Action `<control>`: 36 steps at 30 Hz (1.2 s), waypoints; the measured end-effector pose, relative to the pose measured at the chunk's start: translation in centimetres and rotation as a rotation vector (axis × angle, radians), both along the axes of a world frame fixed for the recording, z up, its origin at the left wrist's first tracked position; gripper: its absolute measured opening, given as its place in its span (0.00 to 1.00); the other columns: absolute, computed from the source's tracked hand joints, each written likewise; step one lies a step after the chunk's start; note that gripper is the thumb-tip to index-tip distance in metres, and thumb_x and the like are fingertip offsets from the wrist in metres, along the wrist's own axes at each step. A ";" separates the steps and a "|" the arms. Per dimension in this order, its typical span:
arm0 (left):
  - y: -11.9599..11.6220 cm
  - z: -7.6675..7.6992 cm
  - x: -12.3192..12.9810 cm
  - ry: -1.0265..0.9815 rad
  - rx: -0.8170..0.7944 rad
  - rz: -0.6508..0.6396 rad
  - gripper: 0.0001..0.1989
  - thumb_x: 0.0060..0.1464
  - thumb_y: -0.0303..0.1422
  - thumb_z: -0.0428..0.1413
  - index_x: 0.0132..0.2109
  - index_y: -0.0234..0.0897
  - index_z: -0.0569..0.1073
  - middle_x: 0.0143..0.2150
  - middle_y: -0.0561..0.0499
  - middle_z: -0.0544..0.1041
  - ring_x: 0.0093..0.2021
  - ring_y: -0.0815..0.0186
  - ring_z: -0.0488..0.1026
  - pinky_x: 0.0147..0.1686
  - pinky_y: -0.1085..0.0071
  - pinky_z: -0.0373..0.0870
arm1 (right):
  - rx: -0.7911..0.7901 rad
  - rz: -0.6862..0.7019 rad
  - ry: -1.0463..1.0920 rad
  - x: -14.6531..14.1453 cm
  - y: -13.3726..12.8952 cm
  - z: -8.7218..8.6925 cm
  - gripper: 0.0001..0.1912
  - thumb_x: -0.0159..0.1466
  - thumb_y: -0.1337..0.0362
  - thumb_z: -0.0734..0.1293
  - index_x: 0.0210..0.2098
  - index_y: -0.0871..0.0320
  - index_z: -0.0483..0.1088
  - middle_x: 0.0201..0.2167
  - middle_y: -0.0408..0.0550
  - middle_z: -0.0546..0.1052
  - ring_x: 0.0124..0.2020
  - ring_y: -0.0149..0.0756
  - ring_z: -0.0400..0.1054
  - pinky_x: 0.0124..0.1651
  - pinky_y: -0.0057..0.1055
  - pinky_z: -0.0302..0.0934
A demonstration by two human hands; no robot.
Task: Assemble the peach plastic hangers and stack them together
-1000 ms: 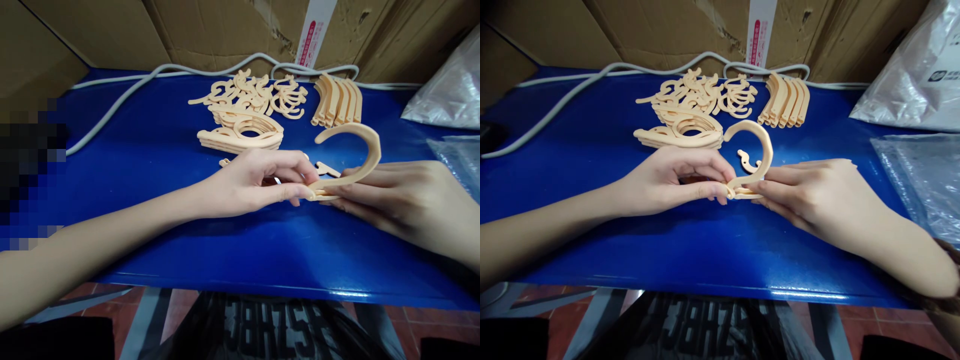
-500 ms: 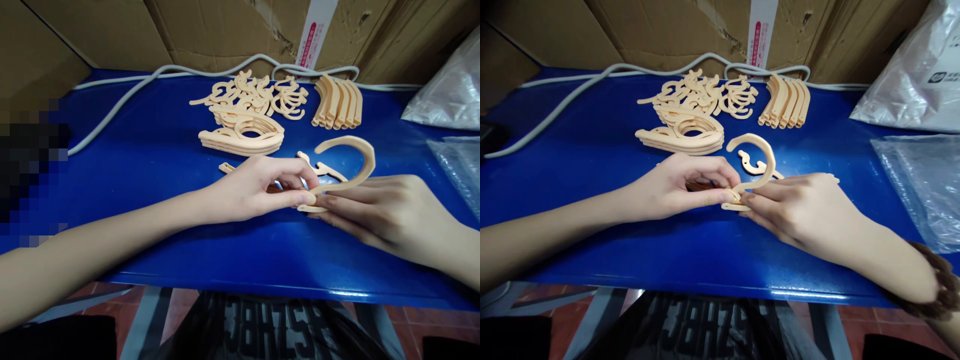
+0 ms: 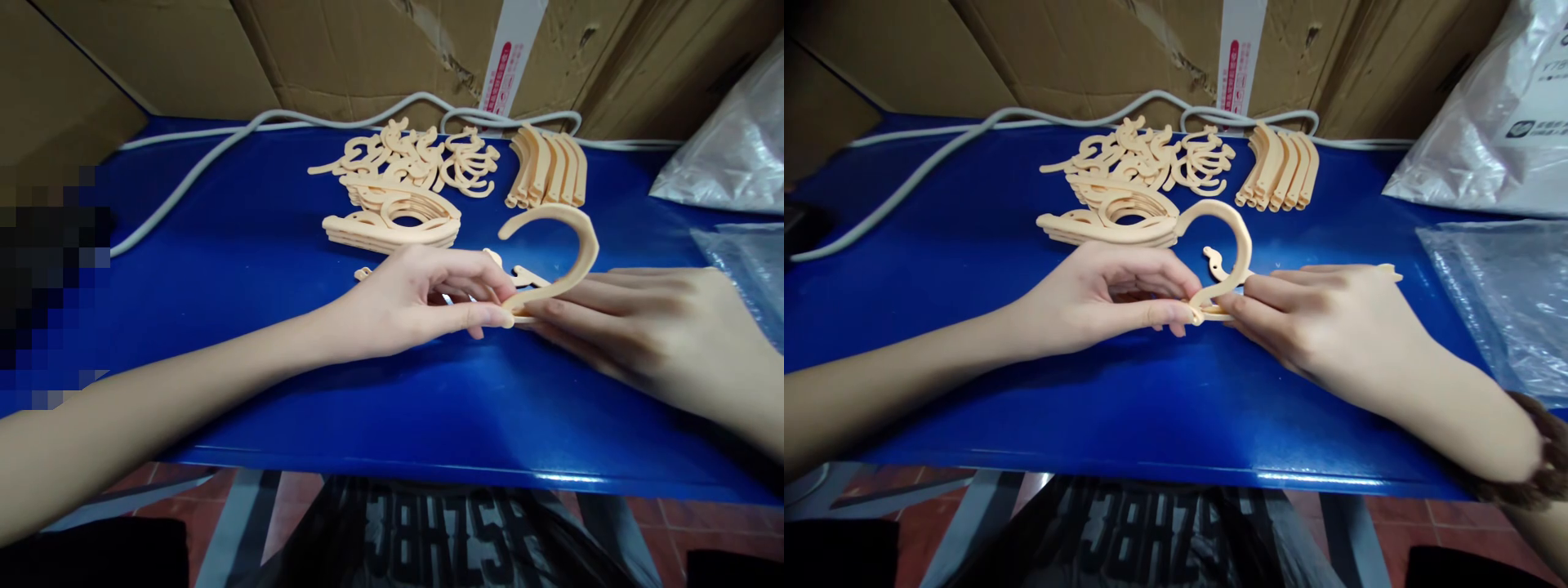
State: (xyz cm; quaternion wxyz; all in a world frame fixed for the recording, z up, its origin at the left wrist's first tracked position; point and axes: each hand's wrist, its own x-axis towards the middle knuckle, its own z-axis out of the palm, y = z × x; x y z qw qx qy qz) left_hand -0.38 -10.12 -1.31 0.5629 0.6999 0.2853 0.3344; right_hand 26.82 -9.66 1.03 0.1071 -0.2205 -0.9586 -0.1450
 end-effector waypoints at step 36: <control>-0.6 -0.7 -0.1 0.108 0.292 0.102 0.06 0.71 0.35 0.61 0.44 0.37 0.75 0.39 0.53 0.84 0.37 0.70 0.82 0.37 0.76 0.75 | 0.037 0.045 -0.009 -1.2 -0.7 0.4 0.19 0.81 0.65 0.58 0.47 0.56 0.82 0.38 0.47 0.88 0.34 0.39 0.84 0.33 0.33 0.70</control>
